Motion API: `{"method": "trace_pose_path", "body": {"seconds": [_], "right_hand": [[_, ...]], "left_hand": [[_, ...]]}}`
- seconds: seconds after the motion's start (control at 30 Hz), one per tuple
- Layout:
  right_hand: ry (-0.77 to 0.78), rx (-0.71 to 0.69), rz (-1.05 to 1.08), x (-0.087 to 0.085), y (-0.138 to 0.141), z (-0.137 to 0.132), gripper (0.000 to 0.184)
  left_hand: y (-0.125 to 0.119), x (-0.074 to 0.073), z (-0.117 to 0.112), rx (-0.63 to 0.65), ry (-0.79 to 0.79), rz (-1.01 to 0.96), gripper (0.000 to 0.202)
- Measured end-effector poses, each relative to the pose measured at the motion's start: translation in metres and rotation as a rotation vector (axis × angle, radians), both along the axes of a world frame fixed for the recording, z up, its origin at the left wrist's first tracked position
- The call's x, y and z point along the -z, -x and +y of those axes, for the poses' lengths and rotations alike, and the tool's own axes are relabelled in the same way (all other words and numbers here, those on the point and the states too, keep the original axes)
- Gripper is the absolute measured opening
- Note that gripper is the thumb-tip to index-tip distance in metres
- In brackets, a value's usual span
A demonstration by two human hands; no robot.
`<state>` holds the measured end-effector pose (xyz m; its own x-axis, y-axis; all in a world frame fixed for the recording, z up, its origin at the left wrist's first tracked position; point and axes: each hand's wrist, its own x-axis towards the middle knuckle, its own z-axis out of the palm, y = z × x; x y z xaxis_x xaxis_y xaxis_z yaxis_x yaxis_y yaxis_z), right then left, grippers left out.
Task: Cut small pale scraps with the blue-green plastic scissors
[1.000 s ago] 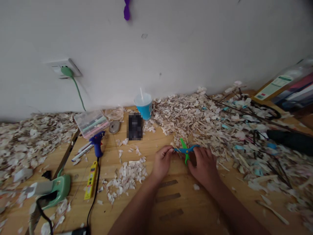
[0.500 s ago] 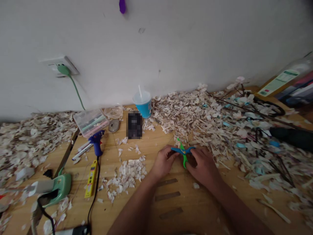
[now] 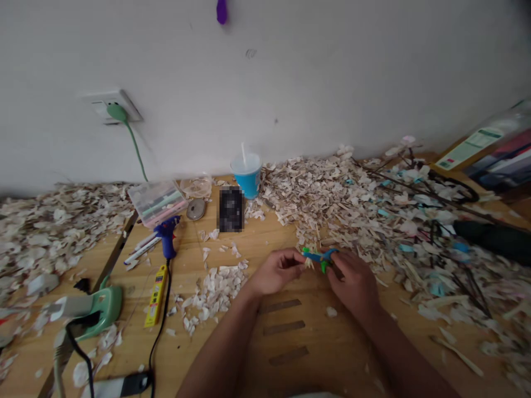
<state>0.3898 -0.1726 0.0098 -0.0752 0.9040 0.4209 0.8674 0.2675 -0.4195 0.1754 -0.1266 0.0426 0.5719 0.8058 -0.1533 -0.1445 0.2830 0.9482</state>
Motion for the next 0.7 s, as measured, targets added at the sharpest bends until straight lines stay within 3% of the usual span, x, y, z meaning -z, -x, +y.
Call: {"method": "trace_pose_path", "body": {"seconds": [0.07, 0.13, 0.2, 0.27, 0.37, 0.43, 0.53, 0.7], "right_hand": [[0.024, 0.092, 0.185, 0.001, -0.005, 0.001, 0.018], [0.009, 0.274, 0.362, 0.003, -0.013, 0.004, 0.022], [-0.040, 0.386, 0.369, 0.006, -0.022, 0.007, 0.024], [-0.071, 0.326, 0.247, 0.008, -0.026, 0.009, 0.022], [-0.011, 0.061, 0.040, 0.008, -0.021, 0.010, 0.023], [0.062, -0.083, -0.060, 0.004, -0.012, 0.009, 0.033], [0.122, -0.147, -0.166, -0.004, -0.001, 0.006, 0.040], [0.155, -0.123, -0.242, -0.009, 0.003, 0.003, 0.031]], "left_hand": [[0.002, -0.001, -0.003, 0.137, 0.059, 0.035, 0.040], [0.001, 0.001, -0.006, 0.271, 0.118, 0.071, 0.045], [-0.002, 0.005, -0.007, 0.265, 0.157, 0.061, 0.050], [-0.005, 0.009, -0.004, 0.115, 0.147, 0.010, 0.051], [-0.006, 0.014, 0.004, -0.134, 0.089, -0.021, 0.045], [-0.004, 0.014, 0.009, -0.229, 0.028, 0.032, 0.043], [-0.003, 0.014, 0.010, -0.232, -0.088, 0.167, 0.039], [-0.004, 0.010, 0.002, -0.151, -0.372, 0.336, 0.021]]}}
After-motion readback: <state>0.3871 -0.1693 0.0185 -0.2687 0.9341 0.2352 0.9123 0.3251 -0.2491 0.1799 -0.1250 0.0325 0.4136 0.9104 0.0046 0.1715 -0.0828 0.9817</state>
